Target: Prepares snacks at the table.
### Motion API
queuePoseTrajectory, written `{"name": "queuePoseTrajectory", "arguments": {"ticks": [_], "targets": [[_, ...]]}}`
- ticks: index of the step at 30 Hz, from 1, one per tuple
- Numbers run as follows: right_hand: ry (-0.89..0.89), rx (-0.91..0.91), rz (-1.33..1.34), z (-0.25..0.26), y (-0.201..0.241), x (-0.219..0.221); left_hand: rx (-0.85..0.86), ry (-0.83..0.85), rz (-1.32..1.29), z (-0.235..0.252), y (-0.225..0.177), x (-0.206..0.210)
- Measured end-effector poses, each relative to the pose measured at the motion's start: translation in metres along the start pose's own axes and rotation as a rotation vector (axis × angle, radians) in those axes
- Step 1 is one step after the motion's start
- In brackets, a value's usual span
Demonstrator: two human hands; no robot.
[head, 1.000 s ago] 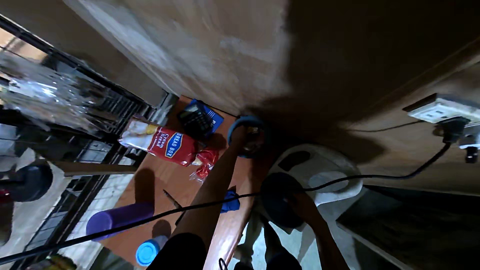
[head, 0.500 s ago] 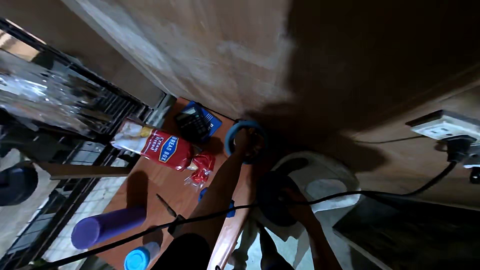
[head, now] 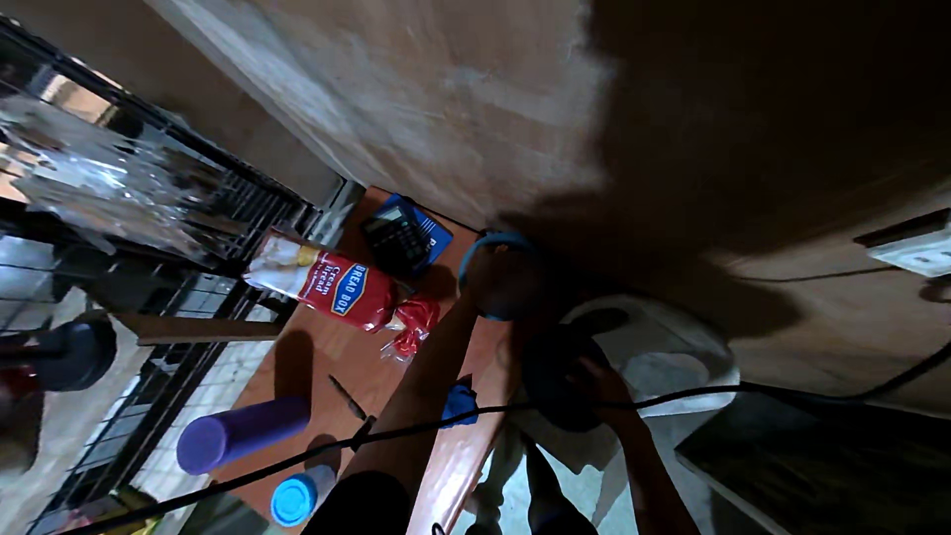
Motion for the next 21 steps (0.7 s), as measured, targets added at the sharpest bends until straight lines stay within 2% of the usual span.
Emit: {"name": "queuePoseTrajectory", "arguments": {"ticks": [5, 9, 16, 21], "targets": [[0.015, 0.033, -0.025, 0.002, 0.004, -0.003, -0.052, 0.046, 0.178, -0.001, -0.014, 0.014], [0.045, 0.078, -0.030, 0.001, 0.006, -0.005, -0.002, 0.109, 0.244, 0.009, -0.011, 0.027], [0.011, 0.049, -0.095, 0.006, 0.006, -0.007, -0.110, 0.052, 0.116, 0.001, -0.027, 0.024], [-0.044, 0.028, -0.085, 0.014, 0.015, -0.013, -0.118, 0.037, 0.065, 0.001, -0.021, 0.026]]}}
Point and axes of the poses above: each hand's wrist, its own z-axis towards the middle knuckle, its own x-axis out of the palm, y = z × x, the point moved 1 cm from there along z, towards the middle knuckle, and after that the axes turned 5 degrees about -z, right-handed, at the moved point
